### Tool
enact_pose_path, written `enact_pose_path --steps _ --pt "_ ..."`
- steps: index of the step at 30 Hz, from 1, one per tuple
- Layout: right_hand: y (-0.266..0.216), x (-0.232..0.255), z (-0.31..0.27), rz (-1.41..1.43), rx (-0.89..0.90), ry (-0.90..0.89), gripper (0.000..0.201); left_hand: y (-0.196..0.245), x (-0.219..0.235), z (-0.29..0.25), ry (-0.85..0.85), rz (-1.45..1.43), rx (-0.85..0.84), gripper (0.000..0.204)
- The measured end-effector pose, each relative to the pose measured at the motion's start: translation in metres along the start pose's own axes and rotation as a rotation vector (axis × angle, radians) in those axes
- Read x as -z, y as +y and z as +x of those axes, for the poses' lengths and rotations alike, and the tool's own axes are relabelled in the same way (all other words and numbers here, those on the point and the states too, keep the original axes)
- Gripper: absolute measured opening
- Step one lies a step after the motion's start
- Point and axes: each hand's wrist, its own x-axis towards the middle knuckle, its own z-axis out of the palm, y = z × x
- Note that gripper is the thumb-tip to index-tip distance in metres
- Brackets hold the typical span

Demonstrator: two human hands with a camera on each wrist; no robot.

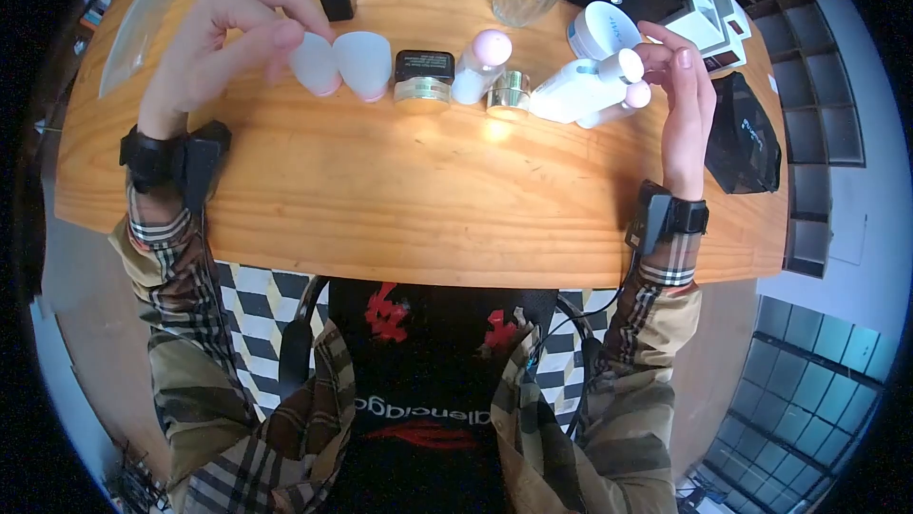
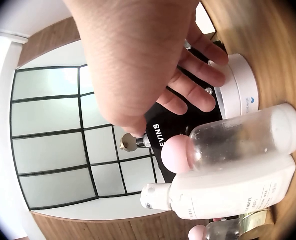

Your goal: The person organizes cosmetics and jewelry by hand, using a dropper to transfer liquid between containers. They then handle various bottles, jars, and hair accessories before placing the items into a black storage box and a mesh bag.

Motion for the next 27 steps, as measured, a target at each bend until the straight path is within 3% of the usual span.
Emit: enact_pose_path --steps 1,3,4,6,7,9,10,12,13,15,18,22,24,27 --pt "0.001 0.0 0.0 -0.003 -0.003 0.0 0.06 -0.001 0.002 -0.001 -0.001 0.004 -0.002 0.038" --pt "-0.003 -0.002 0.0 -0.005 0.004 -0.003 0.059 0.002 0.003 -0.004 -0.043 -0.059 0.263 0.042" --pt "-0.004 -0.002 -0.001 -0.011 0.009 -0.009 0.059 -0.001 0.003 -0.005 -0.046 -0.061 0.265 0.042" --pt "0.001 0.001 -0.001 0.011 0.013 -0.025 0.059 -0.012 0.002 -0.003 0.183 -0.066 -0.093 0.04" --pt "0.002 0.002 -0.001 0.037 0.018 -0.043 0.059 -0.016 0.005 -0.001 0.181 -0.066 -0.095 0.04" --pt "0.0 0.001 0.0 0.015 0.028 -0.042 0.058 -0.018 0.009 0.001 0.448 0.082 -0.086 0.028" --pt "-0.001 0.0 -0.001 -0.007 0.03 -0.045 0.058 -0.02 0.005 0.002 0.445 0.083 -0.083 0.028" --pt "-0.003 -0.001 -0.002 -0.02 0.015 -0.037 0.058 -0.014 -0.012 0.012 0.707 0.131 -0.057 0.011" --pt "-0.003 -0.001 -0.002 -0.036 0.006 -0.027 0.058 -0.006 -0.013 0.013 0.707 0.13 -0.056 0.011" --pt "-0.003 -0.001 -0.003 -0.04 0.002 -0.026 0.057 0.014 -0.013 0.015 0.623 0.434 0.11 0.01" --pt "-0.001 0.0 -0.003 -0.057 0.0 -0.028 0.057 -0.008 -0.015 0.016 0.574 0.508 0.037 0.015" --pt "-0.002 0.0 -0.004 -0.094 0.023 -0.029 0.056 -0.014 -0.016 0.016 0.502 0.514 -0.075 0.016" --pt "-0.002 0.001 -0.005 -0.081 0.026 -0.031 0.056 -0.004 -0.02 0.017 0.486 0.512 0.066 0.016" --pt "-0.008 -0.004 -0.005 -0.066 0.004 -0.035 0.055 -0.011 -0.017 0.013 0.474 0.429 0.026 0.013"
